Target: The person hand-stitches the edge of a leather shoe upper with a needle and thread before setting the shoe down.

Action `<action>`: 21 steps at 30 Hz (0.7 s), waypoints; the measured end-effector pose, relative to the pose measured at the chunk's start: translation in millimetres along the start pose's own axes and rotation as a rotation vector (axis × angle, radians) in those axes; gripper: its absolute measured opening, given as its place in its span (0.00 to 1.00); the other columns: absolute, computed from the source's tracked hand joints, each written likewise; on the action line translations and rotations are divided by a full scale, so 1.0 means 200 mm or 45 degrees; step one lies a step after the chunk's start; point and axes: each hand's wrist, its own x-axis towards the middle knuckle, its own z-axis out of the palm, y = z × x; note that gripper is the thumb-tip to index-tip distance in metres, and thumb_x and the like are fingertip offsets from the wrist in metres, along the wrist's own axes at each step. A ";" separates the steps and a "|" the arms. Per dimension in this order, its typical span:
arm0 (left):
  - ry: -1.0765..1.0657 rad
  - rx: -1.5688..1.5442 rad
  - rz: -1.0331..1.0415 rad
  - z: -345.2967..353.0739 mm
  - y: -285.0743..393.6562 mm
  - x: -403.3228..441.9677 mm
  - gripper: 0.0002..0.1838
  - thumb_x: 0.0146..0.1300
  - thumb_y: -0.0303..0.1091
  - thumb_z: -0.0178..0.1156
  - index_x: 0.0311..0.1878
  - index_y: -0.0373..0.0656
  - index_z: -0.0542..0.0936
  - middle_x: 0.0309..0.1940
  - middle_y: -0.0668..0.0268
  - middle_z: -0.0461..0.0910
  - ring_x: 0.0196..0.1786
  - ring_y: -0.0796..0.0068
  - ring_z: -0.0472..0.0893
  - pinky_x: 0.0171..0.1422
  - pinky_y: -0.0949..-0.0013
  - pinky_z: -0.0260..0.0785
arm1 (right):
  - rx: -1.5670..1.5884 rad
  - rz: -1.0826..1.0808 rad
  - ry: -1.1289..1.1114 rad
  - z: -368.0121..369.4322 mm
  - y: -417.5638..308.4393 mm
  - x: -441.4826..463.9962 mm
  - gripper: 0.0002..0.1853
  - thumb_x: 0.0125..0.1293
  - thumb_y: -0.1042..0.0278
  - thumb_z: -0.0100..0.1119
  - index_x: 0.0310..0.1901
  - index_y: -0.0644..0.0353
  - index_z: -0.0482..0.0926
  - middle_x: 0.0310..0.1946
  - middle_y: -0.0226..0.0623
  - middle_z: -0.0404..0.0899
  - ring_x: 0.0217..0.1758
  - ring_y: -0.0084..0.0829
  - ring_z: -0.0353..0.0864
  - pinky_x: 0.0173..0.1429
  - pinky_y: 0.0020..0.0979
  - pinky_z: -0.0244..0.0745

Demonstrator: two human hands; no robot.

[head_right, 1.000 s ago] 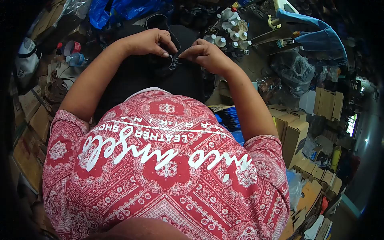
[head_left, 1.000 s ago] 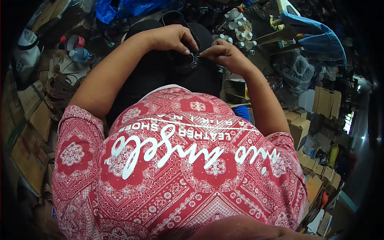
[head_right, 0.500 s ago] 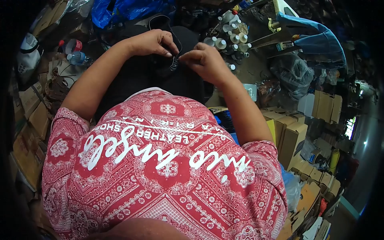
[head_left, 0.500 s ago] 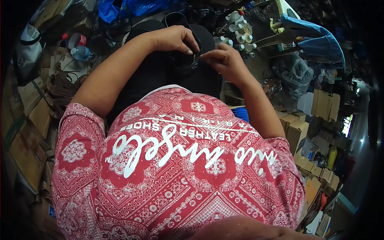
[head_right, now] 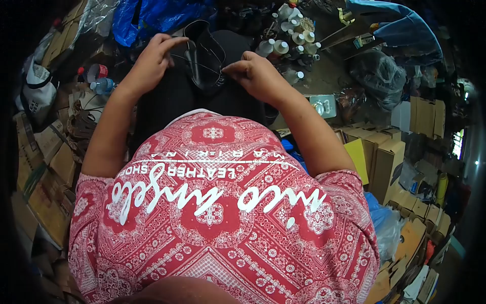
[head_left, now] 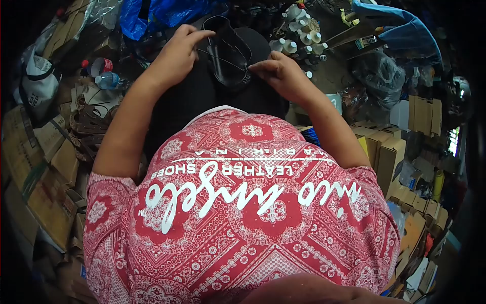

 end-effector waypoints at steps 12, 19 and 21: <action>0.129 0.407 0.289 0.14 0.14 -0.17 0.08 0.49 0.27 0.67 0.35 0.47 0.84 0.29 0.68 0.76 0.38 0.67 0.76 0.42 0.66 0.65 | -0.465 -0.041 0.268 0.13 -0.06 -0.15 0.18 0.56 0.72 0.62 0.48 0.41 0.84 0.27 0.31 0.71 0.38 0.33 0.74 0.52 0.38 0.60; 0.102 0.138 0.268 0.20 0.11 -0.09 0.08 0.52 0.29 0.67 0.36 0.54 0.86 0.24 0.70 0.70 0.36 0.70 0.71 0.45 0.64 0.61 | -0.079 0.103 -0.056 0.01 0.12 -0.04 0.19 0.59 0.73 0.57 0.48 0.34 0.84 0.32 0.23 0.74 0.45 0.29 0.71 0.56 0.36 0.59; 0.099 0.180 0.275 0.22 0.08 -0.08 0.09 0.53 0.29 0.67 0.37 0.56 0.86 0.23 0.71 0.68 0.33 0.70 0.70 0.42 0.65 0.61 | -0.034 0.055 -0.108 -0.03 0.13 0.01 0.24 0.49 0.82 0.56 0.47 0.45 0.85 0.31 0.30 0.71 0.38 0.28 0.71 0.50 0.28 0.67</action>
